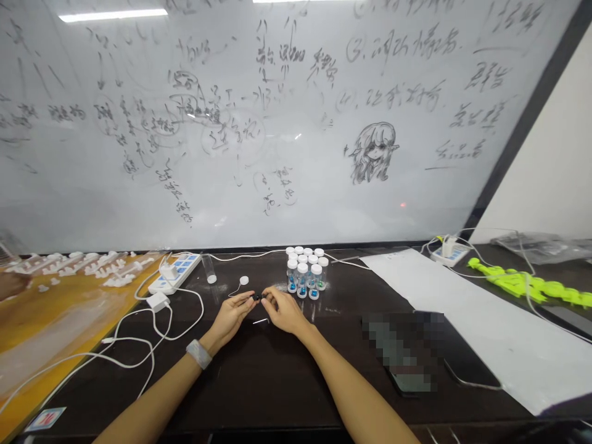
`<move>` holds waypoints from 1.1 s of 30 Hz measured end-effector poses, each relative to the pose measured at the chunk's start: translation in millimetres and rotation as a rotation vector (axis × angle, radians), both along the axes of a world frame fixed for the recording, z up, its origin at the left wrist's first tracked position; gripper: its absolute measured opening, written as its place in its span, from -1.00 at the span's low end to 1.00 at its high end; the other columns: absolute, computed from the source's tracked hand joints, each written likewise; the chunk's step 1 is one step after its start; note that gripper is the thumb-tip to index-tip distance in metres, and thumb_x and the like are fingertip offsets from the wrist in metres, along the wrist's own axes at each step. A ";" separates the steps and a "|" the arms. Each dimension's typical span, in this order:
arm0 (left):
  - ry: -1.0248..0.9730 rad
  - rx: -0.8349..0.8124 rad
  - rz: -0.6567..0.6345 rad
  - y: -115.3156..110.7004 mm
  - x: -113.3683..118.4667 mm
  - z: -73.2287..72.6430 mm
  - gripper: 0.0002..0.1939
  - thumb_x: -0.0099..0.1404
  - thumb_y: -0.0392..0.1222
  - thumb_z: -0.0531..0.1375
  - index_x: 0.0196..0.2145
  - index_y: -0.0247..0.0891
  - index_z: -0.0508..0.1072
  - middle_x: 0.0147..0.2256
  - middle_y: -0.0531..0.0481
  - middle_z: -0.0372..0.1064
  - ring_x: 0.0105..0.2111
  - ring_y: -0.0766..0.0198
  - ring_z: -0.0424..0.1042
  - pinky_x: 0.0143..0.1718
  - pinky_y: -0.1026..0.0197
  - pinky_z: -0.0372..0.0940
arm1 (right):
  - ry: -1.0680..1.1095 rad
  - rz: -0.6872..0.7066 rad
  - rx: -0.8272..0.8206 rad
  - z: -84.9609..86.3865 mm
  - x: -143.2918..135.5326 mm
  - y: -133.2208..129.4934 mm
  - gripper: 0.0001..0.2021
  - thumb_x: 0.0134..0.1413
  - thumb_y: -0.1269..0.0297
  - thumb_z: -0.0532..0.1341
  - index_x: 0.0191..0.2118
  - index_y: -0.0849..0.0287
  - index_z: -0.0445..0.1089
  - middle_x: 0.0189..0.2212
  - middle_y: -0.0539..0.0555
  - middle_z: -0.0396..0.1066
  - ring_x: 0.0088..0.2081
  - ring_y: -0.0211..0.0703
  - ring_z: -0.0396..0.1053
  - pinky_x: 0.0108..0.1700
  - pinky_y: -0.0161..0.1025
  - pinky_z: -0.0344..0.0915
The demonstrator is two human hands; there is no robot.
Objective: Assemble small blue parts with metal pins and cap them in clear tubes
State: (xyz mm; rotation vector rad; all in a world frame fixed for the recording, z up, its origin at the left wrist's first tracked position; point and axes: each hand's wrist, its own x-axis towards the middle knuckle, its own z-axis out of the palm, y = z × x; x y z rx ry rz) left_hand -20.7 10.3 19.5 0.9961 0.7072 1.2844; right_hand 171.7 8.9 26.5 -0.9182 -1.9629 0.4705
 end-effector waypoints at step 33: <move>0.035 -0.003 0.039 -2.5 0.9 3.9 -0.62 -0.05 -0.20 0.50 -0.24 -0.34 0.62 -0.30 -0.14 0.61 -0.23 0.15 0.57 -0.01 0.11 0.37 | 0.003 0.006 -0.045 0.8 3.3 -1.4 -0.78 0.28 0.22 0.12 0.00 0.10 0.24 -0.40 -0.04 0.42 -0.48 -0.24 0.35 -0.36 -0.31 0.24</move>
